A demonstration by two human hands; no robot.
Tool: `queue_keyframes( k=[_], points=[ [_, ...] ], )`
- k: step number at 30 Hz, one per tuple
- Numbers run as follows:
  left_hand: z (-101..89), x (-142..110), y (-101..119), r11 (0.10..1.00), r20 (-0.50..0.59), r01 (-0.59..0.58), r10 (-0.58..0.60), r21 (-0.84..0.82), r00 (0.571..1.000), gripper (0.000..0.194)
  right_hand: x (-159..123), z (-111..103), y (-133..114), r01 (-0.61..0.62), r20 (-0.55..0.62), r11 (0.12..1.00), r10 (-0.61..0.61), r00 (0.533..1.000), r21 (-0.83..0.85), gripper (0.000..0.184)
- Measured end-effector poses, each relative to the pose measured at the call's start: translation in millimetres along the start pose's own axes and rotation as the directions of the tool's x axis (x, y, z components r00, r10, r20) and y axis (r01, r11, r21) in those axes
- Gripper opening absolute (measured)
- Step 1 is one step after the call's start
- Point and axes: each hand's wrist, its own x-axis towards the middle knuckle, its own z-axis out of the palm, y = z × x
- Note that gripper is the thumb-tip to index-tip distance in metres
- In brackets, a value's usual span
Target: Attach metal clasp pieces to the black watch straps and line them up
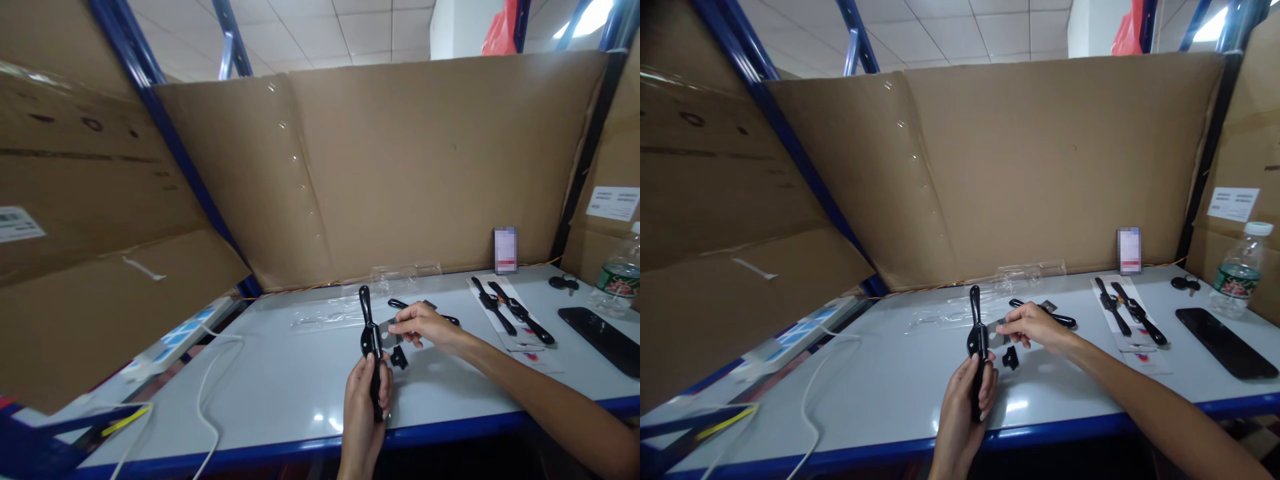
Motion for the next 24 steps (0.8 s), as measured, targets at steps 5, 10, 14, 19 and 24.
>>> queue_keyframes(
  k=[5, 10, 14, 19, 24],
  points=[
    [0.7, 0.9, 0.0, 1.000, -0.007, 0.007, -0.007, 0.002, 1.000, 0.053, 0.8, -1.1, 0.7, -0.002, 0.013, 1.000, 0.003, 1.000, -0.019, 0.034],
    [-0.6, 0.0, -1.0, 1.000, -0.003, 0.013, -0.013, -0.003, 1.000, 0.053, 1.4, -1.2, 5.1, 0.004, 0.029, 1.000, -0.004, 1.000, -0.004, 0.035],
    [-2.3, 0.4, -2.4, 1.000, 0.000, 0.009, -0.009, -0.007, 1.000, 0.054, 1.5, 0.0, 5.5, 0.013, 0.034, 1.000, -0.013, 0.999, 0.004, 0.035],
    [-1.1, 1.5, -2.6, 1.000, 0.000, 0.018, -0.018, -0.003, 1.000, 0.054, 1.6, 2.4, 3.9, 0.027, 0.048, 1.000, -0.027, 0.998, -0.009, 0.038],
    [0.3, 0.4, -1.9, 1.000, 0.002, 0.014, -0.014, -0.002, 1.000, 0.051, 1.5, 2.9, 4.5, 0.011, -0.008, 0.999, -0.011, 1.000, 0.047, 0.039]
  ],
)
